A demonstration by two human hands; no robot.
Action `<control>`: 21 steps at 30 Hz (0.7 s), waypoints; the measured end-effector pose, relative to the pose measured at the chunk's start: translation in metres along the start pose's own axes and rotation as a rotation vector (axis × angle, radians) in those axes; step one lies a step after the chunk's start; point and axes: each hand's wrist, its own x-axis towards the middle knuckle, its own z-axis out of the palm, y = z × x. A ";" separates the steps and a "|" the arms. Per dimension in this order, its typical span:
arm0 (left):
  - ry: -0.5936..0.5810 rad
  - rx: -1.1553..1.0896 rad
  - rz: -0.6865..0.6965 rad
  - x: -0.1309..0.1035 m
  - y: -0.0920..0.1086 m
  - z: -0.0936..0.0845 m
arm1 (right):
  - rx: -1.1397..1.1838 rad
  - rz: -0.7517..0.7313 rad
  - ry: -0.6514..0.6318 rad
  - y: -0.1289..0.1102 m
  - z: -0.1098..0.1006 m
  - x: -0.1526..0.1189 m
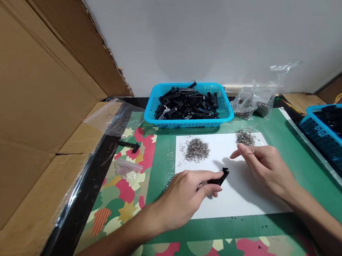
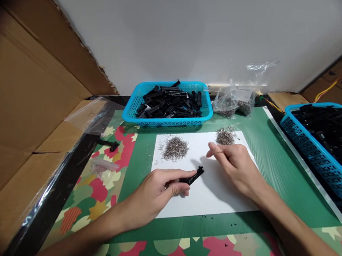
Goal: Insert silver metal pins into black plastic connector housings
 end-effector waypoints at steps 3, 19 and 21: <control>-0.006 0.048 0.017 0.000 0.003 -0.001 | 0.105 -0.057 0.043 0.001 0.000 0.001; -0.019 0.096 0.057 0.002 0.001 0.000 | 0.389 0.159 -0.023 -0.004 0.021 0.006; -0.022 0.119 0.069 0.001 0.002 0.000 | 0.364 0.128 -0.007 -0.004 0.023 0.005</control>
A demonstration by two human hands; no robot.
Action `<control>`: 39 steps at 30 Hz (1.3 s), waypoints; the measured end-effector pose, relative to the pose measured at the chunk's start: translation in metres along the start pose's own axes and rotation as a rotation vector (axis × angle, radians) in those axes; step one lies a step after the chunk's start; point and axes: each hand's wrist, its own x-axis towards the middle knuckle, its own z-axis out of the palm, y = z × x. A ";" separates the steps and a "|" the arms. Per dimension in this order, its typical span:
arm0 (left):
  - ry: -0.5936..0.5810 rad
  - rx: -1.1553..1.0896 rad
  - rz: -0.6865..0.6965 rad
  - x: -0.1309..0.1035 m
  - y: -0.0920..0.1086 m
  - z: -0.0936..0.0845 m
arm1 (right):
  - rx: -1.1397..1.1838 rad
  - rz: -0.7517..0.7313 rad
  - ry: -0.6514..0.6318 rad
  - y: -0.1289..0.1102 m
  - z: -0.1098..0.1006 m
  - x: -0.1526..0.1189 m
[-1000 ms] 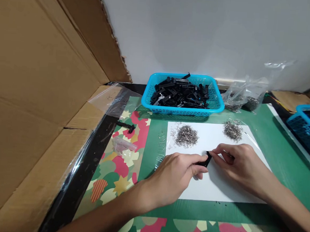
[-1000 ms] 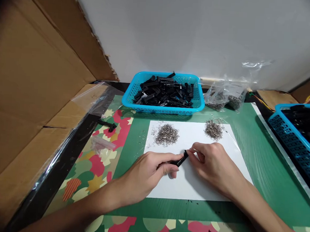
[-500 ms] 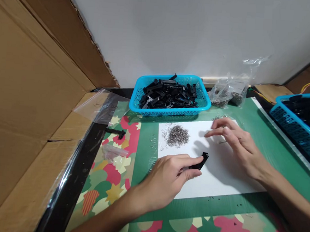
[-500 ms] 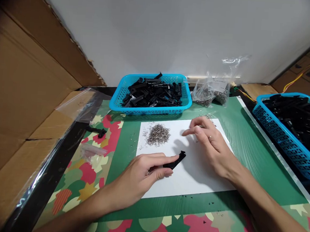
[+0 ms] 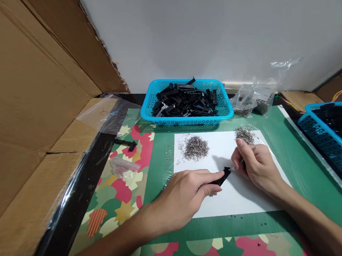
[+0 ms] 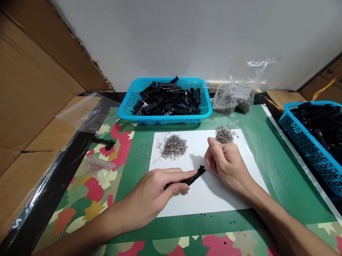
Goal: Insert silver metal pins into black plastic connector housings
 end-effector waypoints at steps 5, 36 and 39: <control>-0.010 0.065 0.029 0.000 0.003 -0.001 | -0.109 -0.072 0.026 0.001 0.002 -0.002; 0.266 0.019 0.409 0.019 0.030 -0.003 | 0.337 -0.166 0.226 -0.002 0.011 0.027; 0.229 0.007 0.559 0.037 0.065 0.023 | 0.334 -0.217 0.208 -0.014 0.008 0.017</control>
